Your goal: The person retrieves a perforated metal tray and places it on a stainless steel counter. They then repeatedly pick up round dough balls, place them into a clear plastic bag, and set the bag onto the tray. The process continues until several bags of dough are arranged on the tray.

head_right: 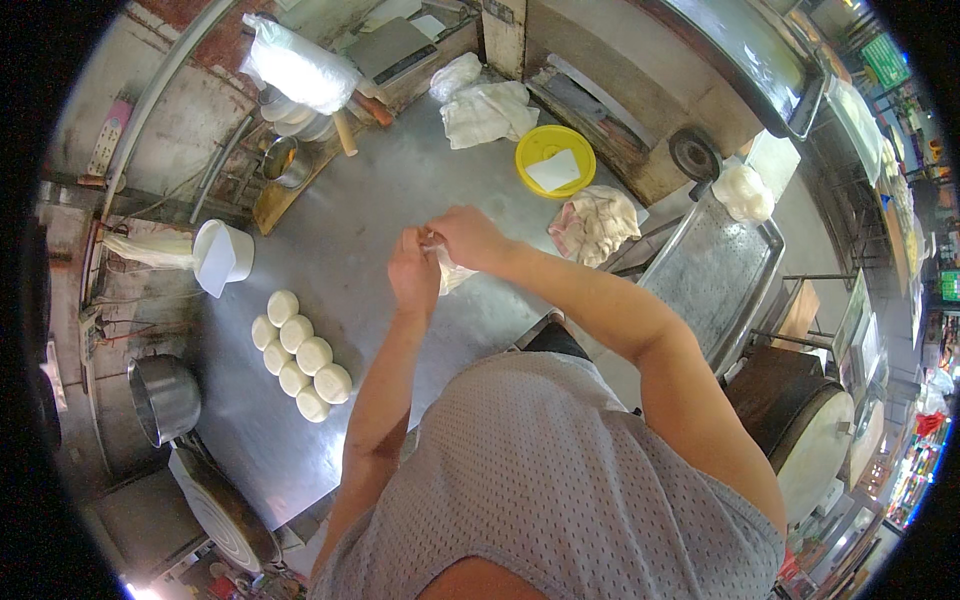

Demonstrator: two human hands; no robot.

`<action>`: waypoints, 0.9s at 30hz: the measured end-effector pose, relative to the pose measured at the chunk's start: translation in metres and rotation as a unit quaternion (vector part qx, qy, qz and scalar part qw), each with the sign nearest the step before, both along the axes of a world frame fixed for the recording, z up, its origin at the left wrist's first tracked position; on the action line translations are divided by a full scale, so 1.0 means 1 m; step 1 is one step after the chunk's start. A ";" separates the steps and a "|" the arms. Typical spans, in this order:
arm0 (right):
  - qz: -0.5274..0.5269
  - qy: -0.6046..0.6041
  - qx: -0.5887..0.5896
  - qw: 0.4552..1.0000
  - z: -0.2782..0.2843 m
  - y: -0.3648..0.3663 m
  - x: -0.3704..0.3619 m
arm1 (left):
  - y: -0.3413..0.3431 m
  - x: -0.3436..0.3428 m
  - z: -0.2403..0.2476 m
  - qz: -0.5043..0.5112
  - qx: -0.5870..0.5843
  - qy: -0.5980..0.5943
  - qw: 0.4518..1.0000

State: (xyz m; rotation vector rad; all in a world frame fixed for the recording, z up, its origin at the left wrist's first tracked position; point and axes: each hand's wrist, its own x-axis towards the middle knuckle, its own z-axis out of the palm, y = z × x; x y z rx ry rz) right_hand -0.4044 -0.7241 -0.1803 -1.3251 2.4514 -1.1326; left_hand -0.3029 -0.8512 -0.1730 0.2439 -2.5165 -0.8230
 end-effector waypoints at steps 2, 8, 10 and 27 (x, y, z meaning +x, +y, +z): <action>0.016 -0.015 0.026 0.999 -0.006 -0.001 -0.008 | 0.004 0.000 -0.002 0.016 -0.009 0.026 0.999; 0.131 -0.084 0.062 0.986 0.004 -0.005 -0.033 | 0.004 0.007 0.001 0.011 -0.006 0.047 0.999; 0.134 -0.077 0.068 0.986 0.008 -0.004 -0.033 | 0.006 0.007 -0.001 0.012 -0.011 0.070 0.997; 0.150 0.160 0.128 0.967 0.045 0.008 0.007 | -0.028 0.061 -0.011 0.046 0.082 -0.047 0.994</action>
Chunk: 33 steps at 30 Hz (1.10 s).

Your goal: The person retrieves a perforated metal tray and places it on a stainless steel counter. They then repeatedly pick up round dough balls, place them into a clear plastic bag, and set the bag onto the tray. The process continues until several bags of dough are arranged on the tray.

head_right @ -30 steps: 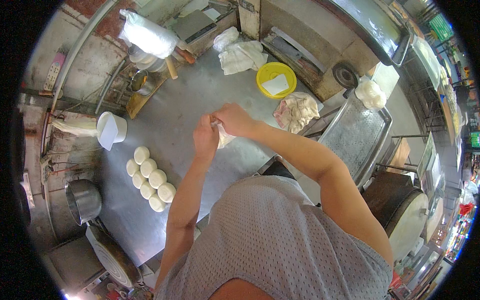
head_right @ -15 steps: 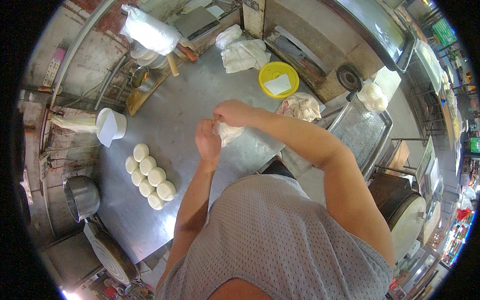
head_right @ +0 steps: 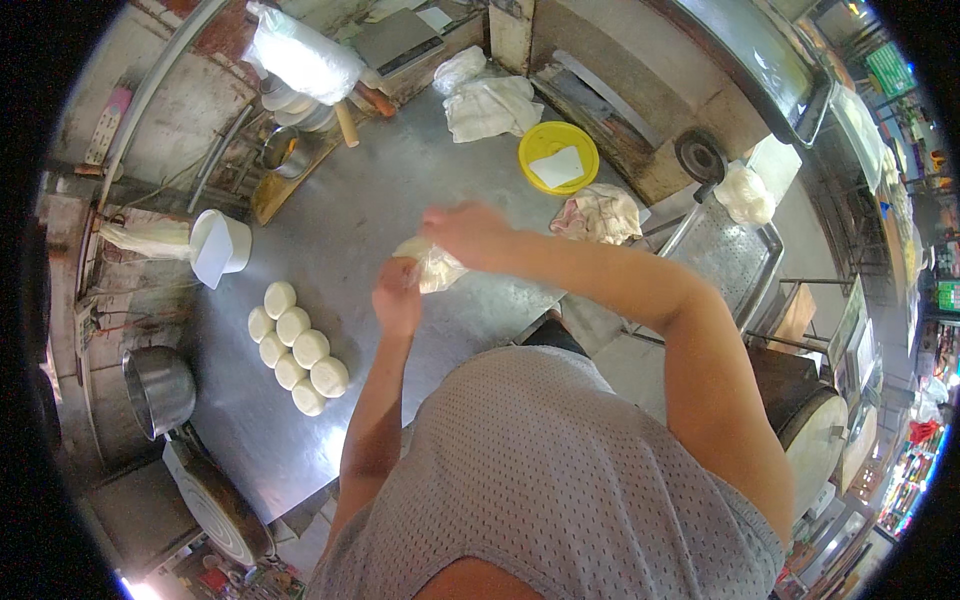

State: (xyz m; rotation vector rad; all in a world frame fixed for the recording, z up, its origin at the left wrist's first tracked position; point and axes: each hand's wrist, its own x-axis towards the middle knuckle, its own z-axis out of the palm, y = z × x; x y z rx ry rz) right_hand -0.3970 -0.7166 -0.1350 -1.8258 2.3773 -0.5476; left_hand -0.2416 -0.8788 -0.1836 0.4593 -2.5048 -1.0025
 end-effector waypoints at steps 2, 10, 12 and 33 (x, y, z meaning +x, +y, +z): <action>-0.003 -0.054 0.002 0.999 -0.006 -0.003 0.012 | -0.008 0.009 -0.008 0.055 0.109 -0.050 0.991; 0.003 -0.057 0.002 0.998 -0.029 -0.015 0.018 | -0.046 0.068 -0.061 0.084 0.175 -0.004 0.981; -0.019 -0.054 0.030 0.998 -0.015 -0.005 0.027 | -0.042 0.074 -0.050 0.106 0.144 -0.025 0.984; -0.564 -0.094 0.088 0.816 -0.002 0.444 0.004 | 0.102 0.002 -0.035 0.025 0.317 -0.105 0.942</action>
